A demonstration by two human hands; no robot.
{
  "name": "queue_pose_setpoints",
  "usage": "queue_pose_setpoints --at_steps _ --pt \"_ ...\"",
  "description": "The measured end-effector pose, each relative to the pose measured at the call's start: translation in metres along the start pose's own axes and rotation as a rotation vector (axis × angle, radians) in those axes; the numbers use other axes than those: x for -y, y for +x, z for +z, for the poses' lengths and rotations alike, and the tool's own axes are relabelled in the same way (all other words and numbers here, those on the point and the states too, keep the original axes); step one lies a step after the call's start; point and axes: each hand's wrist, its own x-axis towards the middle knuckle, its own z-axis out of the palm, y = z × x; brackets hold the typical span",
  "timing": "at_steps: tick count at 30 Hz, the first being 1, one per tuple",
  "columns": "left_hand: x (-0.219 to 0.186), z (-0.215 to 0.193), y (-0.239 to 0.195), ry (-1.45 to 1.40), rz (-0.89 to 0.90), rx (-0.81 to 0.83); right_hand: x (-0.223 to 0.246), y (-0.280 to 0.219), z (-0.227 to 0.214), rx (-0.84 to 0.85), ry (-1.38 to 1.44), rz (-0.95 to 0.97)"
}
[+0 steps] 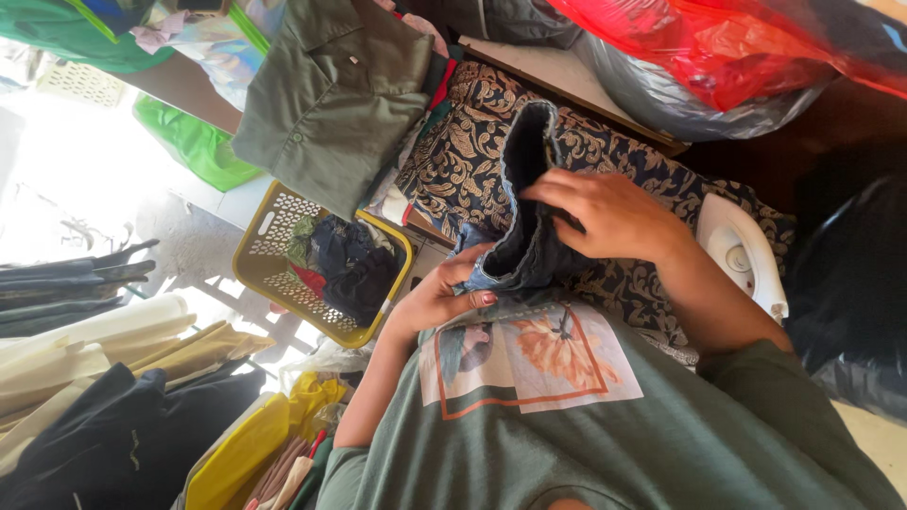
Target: The person irons a green shirt and a pair of denim shorts on a patterned ironing board. They fold the shirt, smooth it out, and press it with an iron, then repeat the process for the shorts, folding and ironing them before placing them on a stack.
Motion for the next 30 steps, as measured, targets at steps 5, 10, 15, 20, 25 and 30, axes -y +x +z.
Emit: queue_pose_setpoints --at_steps 5,10,15,20,25,30 --pt "0.037 -0.021 -0.020 -0.118 -0.021 -0.118 -0.017 -0.016 0.000 -0.020 0.180 -0.123" --pt "0.004 -0.055 0.000 0.070 0.086 -0.418 -0.006 -0.040 -0.009 -0.082 0.511 -0.290" --pt "-0.074 -0.052 0.052 0.522 0.389 -0.243 0.010 -0.051 -0.025 -0.227 0.617 -0.426" --pt "-0.093 -0.052 0.092 0.955 0.321 -0.240 0.018 -0.068 -0.047 -0.401 0.763 -0.446" --pt "-0.094 -0.067 0.100 1.032 0.306 -0.376 0.002 -0.081 -0.055 -0.598 0.851 -0.466" --pt "-0.130 -0.060 0.074 0.894 0.334 -0.414 -0.043 -0.112 -0.071 -0.704 0.377 -0.342"
